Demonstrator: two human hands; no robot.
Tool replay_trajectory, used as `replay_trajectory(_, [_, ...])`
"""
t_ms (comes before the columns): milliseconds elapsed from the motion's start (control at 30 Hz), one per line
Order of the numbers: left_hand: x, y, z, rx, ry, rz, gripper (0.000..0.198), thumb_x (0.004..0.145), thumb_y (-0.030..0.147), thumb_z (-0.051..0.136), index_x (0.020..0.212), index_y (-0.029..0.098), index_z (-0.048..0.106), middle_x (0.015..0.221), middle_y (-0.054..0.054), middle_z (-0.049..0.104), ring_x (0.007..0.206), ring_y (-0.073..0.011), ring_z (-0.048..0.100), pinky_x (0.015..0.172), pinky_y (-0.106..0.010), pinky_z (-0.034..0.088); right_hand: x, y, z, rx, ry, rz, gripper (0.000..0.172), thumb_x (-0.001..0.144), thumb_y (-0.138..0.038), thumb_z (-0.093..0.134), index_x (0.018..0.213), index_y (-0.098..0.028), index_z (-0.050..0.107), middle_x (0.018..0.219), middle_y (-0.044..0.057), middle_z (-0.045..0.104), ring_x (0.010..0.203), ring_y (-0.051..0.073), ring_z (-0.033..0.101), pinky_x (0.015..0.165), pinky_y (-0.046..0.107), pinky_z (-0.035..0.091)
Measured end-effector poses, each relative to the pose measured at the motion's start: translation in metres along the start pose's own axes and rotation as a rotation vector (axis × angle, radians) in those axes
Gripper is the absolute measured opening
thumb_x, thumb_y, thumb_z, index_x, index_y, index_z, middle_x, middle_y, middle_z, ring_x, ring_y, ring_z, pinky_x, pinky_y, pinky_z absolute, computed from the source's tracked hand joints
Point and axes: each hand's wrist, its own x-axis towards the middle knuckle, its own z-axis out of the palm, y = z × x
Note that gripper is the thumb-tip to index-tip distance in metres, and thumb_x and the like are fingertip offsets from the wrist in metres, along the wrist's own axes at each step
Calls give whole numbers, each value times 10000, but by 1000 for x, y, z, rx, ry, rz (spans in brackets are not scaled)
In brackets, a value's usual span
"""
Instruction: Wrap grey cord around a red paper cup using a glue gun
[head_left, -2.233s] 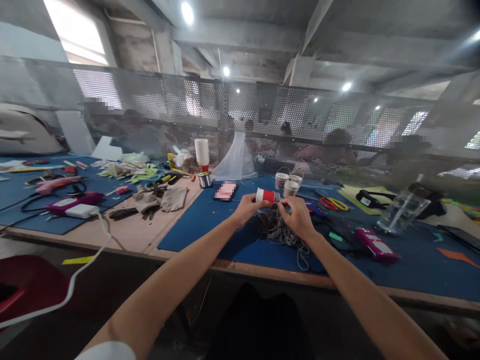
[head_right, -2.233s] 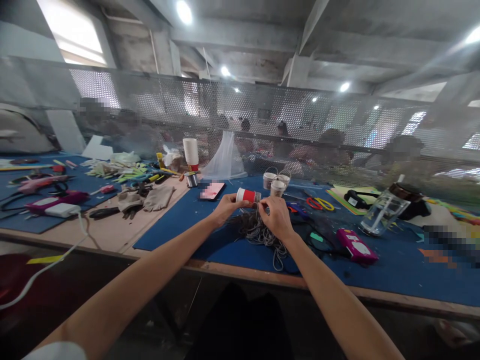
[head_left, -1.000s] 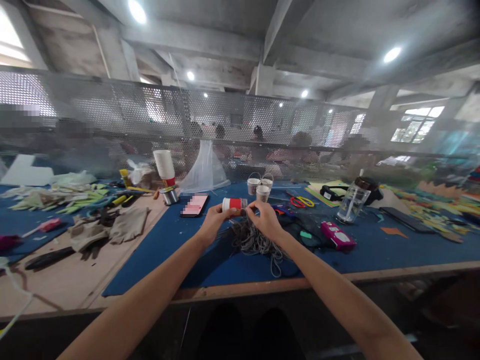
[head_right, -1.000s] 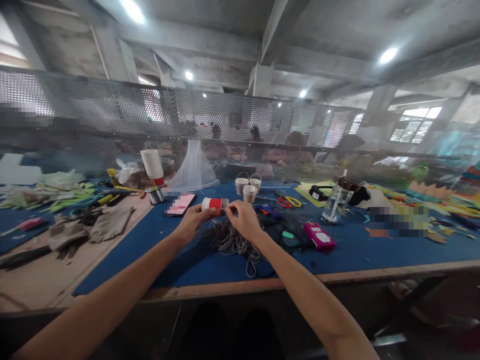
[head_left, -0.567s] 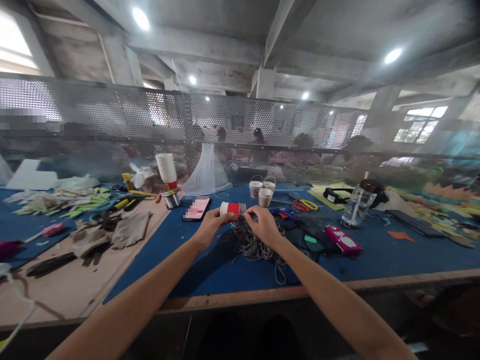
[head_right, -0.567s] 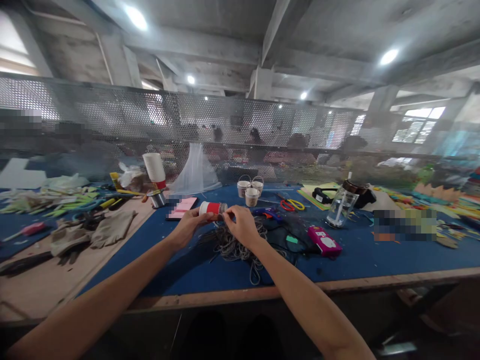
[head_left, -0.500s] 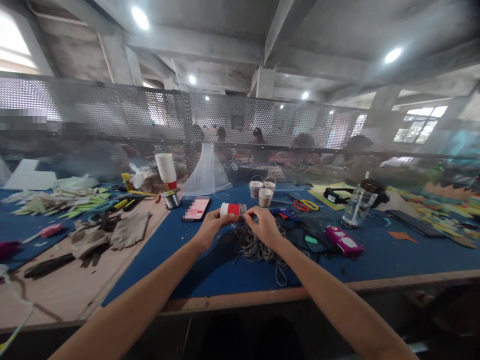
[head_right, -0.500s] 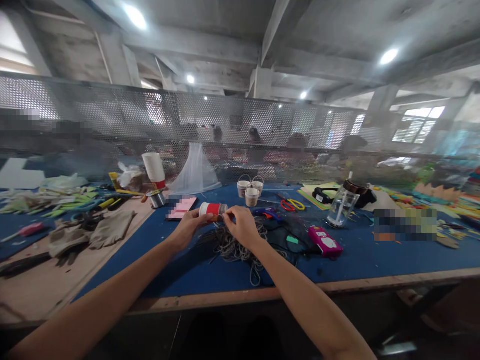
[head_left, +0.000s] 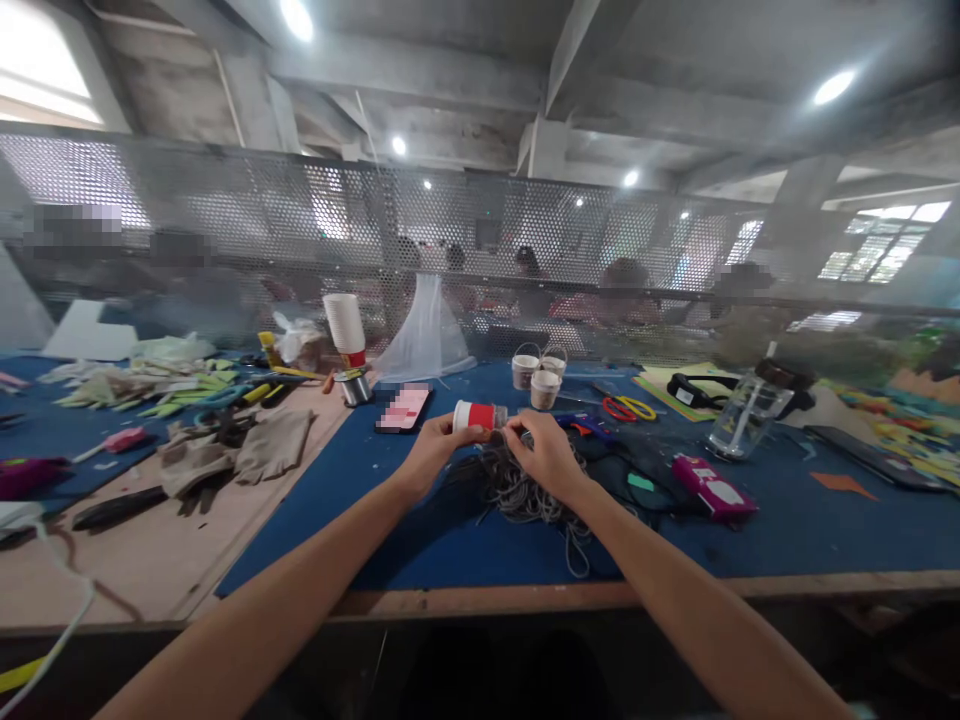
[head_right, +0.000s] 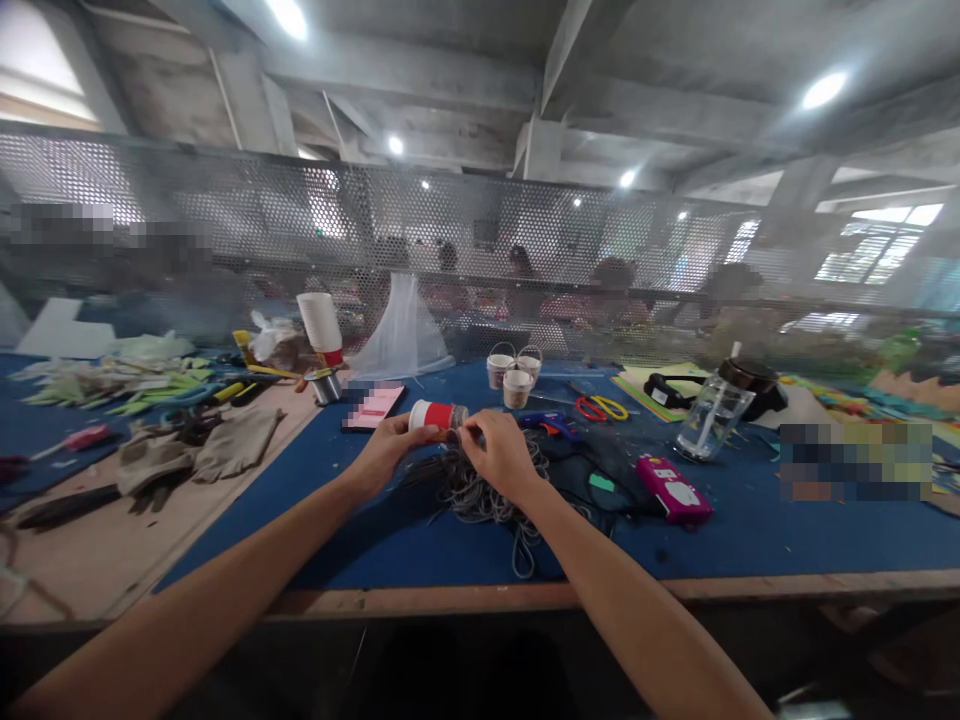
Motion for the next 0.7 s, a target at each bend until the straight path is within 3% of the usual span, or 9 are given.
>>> replay_trajectory(700, [-3, 1, 2, -23, -15, 9, 243, 734, 319, 765, 899, 141, 756, 907, -102, 773, 844, -226, 699, 863, -343, 503, -3, -4, -4, 38, 26, 13, 128, 943, -277, 531, 864, -205, 601, 835, 47, 661, 813, 198, 604, 784, 320, 436])
